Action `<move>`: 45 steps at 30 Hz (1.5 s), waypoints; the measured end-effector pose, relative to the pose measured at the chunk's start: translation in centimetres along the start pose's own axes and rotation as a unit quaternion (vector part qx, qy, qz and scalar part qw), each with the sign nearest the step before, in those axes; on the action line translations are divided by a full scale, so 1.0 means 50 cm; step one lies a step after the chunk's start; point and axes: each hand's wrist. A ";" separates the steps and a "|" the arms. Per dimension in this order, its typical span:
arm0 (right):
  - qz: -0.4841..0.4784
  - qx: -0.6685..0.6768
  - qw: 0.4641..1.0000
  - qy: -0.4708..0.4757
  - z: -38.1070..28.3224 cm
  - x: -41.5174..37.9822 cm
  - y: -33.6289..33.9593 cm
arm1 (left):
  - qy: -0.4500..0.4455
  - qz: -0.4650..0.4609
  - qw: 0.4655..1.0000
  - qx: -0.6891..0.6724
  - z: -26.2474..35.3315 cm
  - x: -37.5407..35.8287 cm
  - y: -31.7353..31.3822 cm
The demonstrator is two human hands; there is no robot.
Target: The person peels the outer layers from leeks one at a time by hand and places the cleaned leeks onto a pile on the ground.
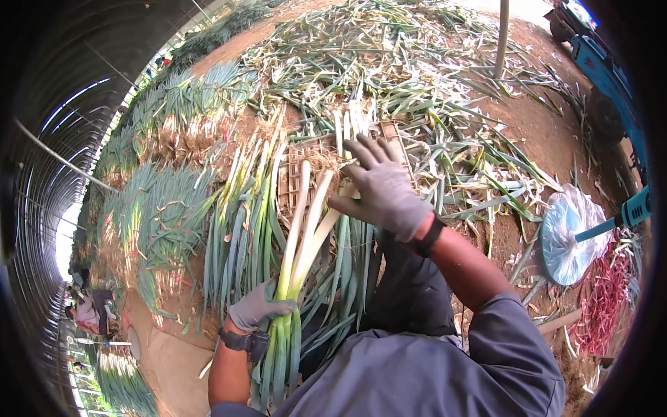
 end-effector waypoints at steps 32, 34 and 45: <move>-0.448 0.591 0.611 0.277 -0.706 0.199 0.044 | -0.341 0.566 0.716 0.228 0.122 -0.379 0.148; -0.380 0.569 0.689 0.238 -0.705 0.165 -0.065 | -0.293 0.624 0.706 0.161 0.069 -0.477 0.175; -0.629 0.477 0.604 -0.108 -0.469 0.053 -0.506 | 0.217 0.694 0.253 0.638 -0.118 -1.125 0.016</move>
Point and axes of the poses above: each hand's wrist, its own x-axis towards the middle knuckle, its own y-axis out of the back of the hand, z = x × y, and after that the axes turned 11 degrees about -y, right-handed
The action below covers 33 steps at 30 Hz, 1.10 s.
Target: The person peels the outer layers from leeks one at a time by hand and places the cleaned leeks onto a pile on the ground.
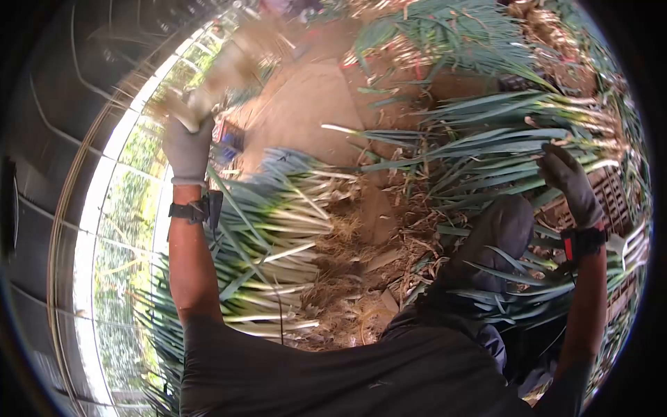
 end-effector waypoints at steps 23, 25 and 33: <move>-0.047 0.126 0.990 -0.047 0.254 -0.172 0.337 | 0.108 -0.683 0.711 0.126 -0.159 -0.889 -0.136; 0.038 -0.336 0.932 0.129 0.241 -0.213 0.343 | 0.091 -0.698 0.696 0.143 -0.160 -0.888 -0.124; 0.179 -0.080 0.980 0.019 0.169 -0.376 0.438 | 0.081 -0.640 0.757 0.101 -0.225 -1.010 -0.189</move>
Point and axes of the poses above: each hand's wrist, its own x-axis towards the middle knuckle, its own y-axis out of the back of the hand, z = x × y, and after that the axes turned 11 degrees about -y, right-handed
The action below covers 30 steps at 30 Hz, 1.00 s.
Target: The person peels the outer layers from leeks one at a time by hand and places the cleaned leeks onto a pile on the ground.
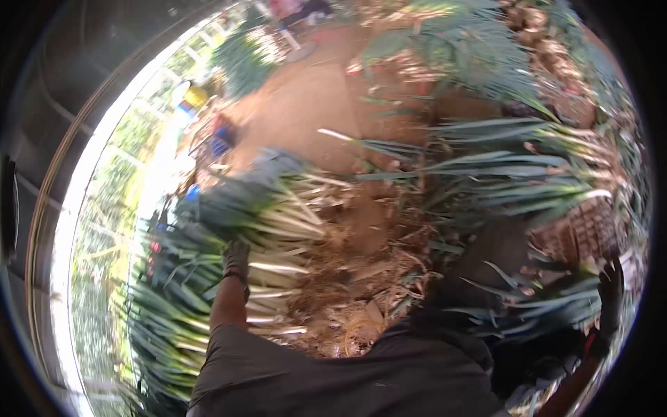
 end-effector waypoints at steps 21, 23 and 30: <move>0.432 0.085 0.887 -0.142 0.204 -0.069 0.093 | -0.734 0.161 0.646 -0.139 1.594 -0.437 1.183; 0.387 -0.096 0.897 -0.190 0.128 -0.083 0.076 | -0.713 0.149 0.684 0.025 1.694 -0.480 1.204; 0.267 0.165 0.946 -0.079 0.141 -0.012 0.119 | -0.730 0.128 0.667 0.073 1.811 -0.495 1.129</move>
Point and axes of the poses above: each hand's wrist, its own x-axis towards the middle knuckle, its own y-axis out of the back of the hand, z = x × y, and after that the axes turned 11 degrees about -y, right-handed
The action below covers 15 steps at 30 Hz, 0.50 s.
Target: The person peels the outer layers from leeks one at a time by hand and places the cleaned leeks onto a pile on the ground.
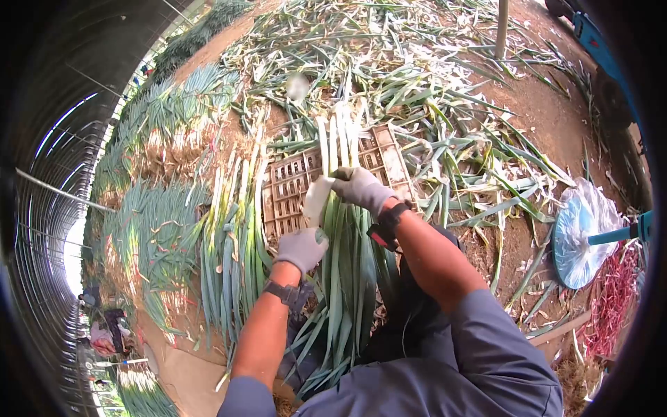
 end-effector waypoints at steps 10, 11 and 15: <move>0.051 0.844 0.495 0.200 0.168 -0.014 0.375 | 0.053 0.169 0.978 -0.108 -0.069 0.140 0.013; 0.113 0.792 0.587 0.126 0.159 0.007 0.355 | 0.055 0.165 0.981 -0.087 -0.069 0.166 0.003; 0.139 0.490 0.861 0.004 0.069 0.030 0.204 | 0.106 0.126 0.980 -0.113 -0.029 0.243 -0.011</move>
Point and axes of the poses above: each hand's wrist, its own x-axis towards the middle knuckle, its own y-axis out of the back of the hand, z = x × y, and after that the axes turned 11 degrees about -y, right-handed
